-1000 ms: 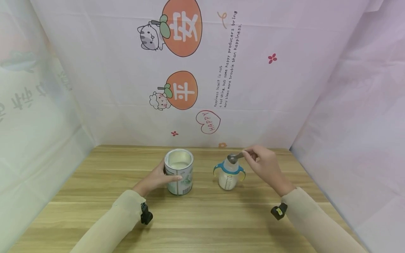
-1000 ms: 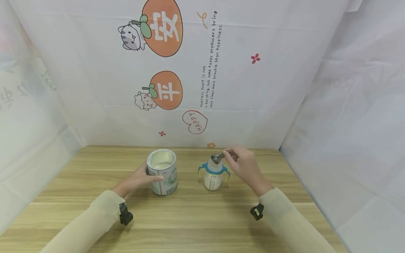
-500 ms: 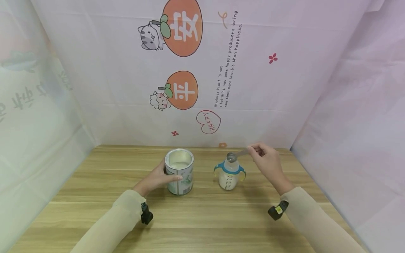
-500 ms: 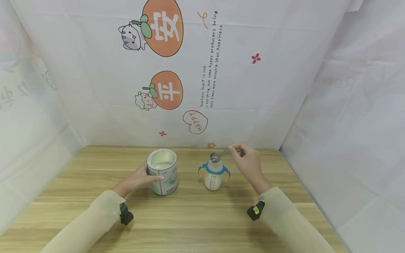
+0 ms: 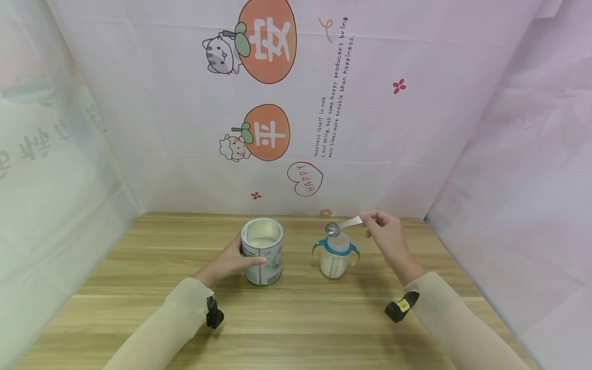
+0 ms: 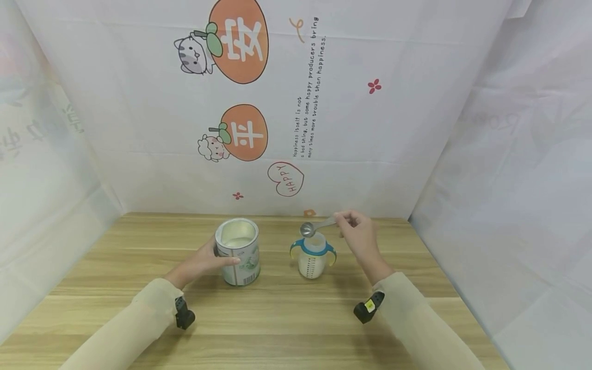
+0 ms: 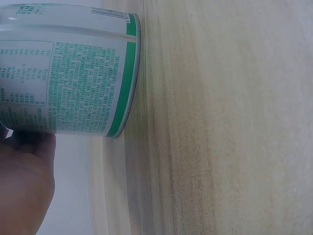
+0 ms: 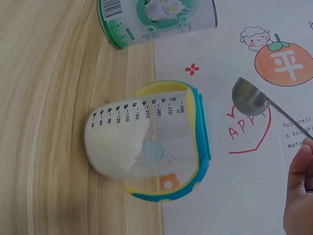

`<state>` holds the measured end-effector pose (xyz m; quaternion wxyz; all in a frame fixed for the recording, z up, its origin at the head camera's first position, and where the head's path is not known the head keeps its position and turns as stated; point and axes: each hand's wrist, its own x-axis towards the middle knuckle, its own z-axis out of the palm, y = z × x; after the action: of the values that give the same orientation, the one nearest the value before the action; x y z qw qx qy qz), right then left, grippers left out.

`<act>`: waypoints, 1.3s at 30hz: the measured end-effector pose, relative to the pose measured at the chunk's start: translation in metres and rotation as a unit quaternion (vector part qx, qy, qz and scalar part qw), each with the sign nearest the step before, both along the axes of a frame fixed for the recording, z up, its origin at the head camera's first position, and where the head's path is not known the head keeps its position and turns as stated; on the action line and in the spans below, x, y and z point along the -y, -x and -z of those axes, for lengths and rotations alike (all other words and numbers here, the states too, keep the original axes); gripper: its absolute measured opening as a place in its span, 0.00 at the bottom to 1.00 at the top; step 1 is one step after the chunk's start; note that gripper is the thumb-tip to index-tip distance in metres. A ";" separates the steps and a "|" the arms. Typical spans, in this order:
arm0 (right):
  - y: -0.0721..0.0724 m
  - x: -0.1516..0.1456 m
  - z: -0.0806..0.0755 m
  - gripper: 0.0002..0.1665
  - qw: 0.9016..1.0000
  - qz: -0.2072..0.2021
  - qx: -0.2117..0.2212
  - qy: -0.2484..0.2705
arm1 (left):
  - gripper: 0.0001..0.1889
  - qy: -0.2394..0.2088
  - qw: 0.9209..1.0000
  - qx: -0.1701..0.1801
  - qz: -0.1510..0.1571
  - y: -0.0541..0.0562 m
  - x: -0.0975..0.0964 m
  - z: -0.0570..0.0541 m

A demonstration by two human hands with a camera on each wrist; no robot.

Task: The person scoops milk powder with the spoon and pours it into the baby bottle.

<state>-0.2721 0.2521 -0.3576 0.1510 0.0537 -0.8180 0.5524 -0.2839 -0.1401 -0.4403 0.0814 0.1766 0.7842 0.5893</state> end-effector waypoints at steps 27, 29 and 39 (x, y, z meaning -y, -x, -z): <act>0.004 0.060 -0.013 0.25 0.998 -0.048 0.024 0.038 | 0.52 -0.006 1.000 0.005 0.002 -0.001 0.000 -0.001; 0.005 0.065 -0.014 0.25 0.998 -0.049 0.023 0.036 | 0.52 -0.006 1.000 0.004 0.003 -0.001 0.000 -0.001; 0.006 0.090 -0.015 0.23 0.995 -0.089 0.000 0.044 | 0.51 -0.017 1.000 0.002 0.010 -0.001 0.000 -0.001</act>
<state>-0.2783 0.1617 -0.3421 0.1036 0.1193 -0.7849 0.5991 -0.2829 -0.1402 -0.4389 0.0853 0.1846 0.7719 0.6023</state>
